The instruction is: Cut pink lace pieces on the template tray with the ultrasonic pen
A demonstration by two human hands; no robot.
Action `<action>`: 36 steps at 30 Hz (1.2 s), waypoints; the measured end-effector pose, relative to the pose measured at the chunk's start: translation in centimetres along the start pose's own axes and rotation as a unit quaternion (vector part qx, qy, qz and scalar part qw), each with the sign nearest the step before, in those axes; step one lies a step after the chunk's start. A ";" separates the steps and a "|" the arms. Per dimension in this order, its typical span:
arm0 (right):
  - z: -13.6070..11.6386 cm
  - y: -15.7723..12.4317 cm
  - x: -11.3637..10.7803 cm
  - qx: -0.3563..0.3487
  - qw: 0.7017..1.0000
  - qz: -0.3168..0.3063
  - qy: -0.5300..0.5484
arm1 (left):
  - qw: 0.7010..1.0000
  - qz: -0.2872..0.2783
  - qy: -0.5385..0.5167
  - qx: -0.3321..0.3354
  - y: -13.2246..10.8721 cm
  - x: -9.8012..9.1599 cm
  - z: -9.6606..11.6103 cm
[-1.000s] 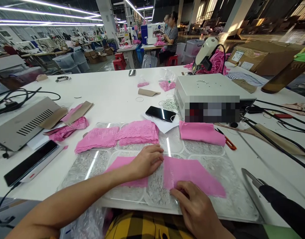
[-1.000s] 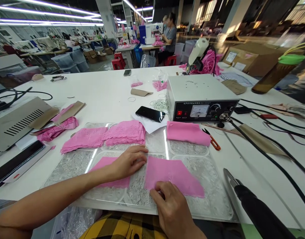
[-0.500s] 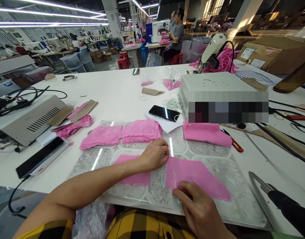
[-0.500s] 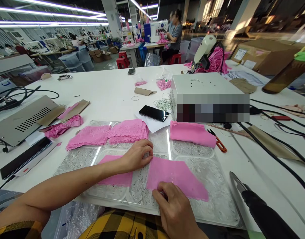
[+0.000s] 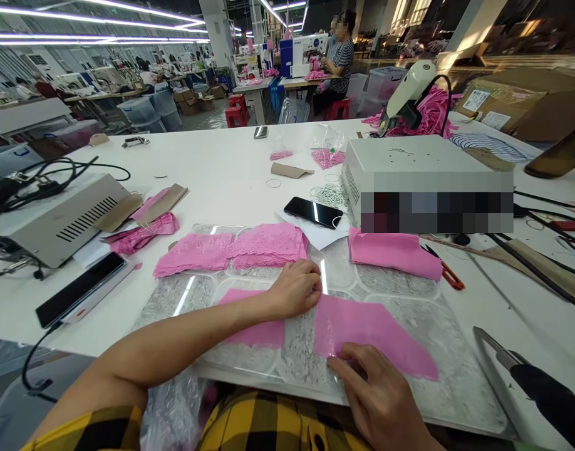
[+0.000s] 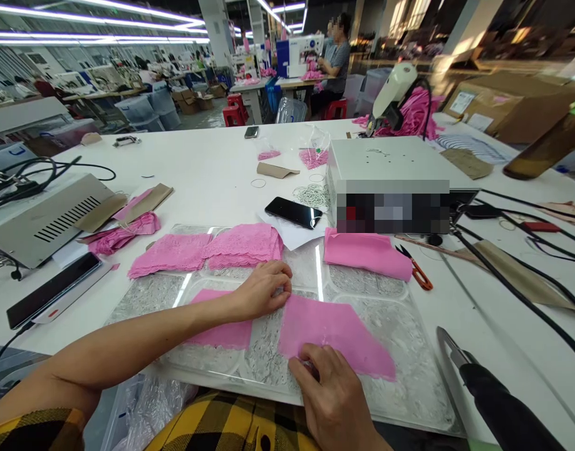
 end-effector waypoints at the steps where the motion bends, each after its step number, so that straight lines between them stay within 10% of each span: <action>1: 0.0 0.0 0.0 -0.001 1.000 0.000 0.000 | 1.000 -0.001 0.001 0.001 0.0 0.0 0.0; 28: 0.0 0.1 -0.4 -0.017 1.000 0.007 0.006 | 0.998 0.037 0.011 0.052 -0.1 -0.3 -0.2; 36: 2.2 -3.6 -3.7 0.042 0.995 0.051 -0.072 | 0.970 0.052 0.002 0.239 -5.1 -0.9 2.0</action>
Point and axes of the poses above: each hand's wrist, its own y-axis towards the middle knuckle, its own x-axis out of the palm, z = x × y, the point moved 5 cm from there along y, towards the middle knuckle, and after that the axes turned 12 degrees about -x, right-handed, at the moved point
